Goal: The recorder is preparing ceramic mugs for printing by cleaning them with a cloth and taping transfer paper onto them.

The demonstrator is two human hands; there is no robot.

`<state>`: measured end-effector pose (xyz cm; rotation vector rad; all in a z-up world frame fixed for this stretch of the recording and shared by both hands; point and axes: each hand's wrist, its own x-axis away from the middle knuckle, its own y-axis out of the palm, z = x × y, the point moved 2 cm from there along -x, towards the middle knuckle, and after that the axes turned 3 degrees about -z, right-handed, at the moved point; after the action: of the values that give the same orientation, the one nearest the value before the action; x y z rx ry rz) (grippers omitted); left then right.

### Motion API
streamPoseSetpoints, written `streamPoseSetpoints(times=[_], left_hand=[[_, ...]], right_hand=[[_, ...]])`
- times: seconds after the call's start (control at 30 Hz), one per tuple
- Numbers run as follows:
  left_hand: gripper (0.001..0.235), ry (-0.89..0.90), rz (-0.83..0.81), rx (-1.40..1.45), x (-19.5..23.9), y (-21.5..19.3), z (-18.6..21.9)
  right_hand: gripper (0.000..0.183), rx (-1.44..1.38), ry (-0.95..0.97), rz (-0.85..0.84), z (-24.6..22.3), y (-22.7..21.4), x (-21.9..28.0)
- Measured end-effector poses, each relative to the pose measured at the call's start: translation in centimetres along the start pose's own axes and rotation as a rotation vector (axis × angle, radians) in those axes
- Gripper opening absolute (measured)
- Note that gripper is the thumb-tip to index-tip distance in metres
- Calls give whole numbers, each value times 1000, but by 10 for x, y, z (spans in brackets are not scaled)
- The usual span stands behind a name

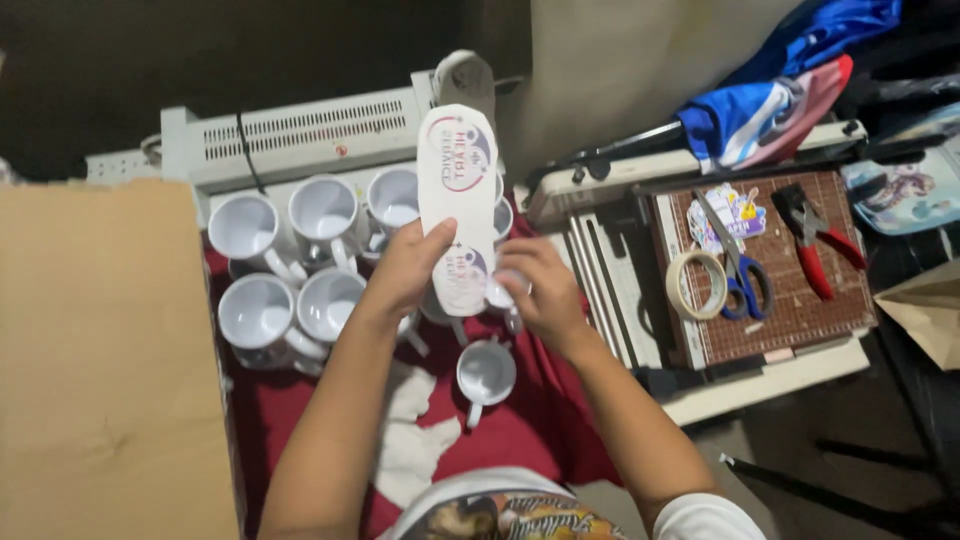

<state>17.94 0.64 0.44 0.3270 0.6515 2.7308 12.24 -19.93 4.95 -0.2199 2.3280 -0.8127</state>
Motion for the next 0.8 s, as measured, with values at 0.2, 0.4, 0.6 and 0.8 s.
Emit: streamPoseSetpoints(times=[0.2,0.4,0.6,0.8], left_hand=[[36,-183,-92,112,70,26,7],[38,-122,-58,-206,81,15,-25],[53,489,192,-1192,98,87,-55],[67,416,170,-1205,152,72,-93]], right_hand=[[31,65,-4,238,-32,-19,22],[38,246,-145,202,-60,-27,41],[31,-563,466,136,-45,21,64],[28,-579,654,238,39,-4,125]])
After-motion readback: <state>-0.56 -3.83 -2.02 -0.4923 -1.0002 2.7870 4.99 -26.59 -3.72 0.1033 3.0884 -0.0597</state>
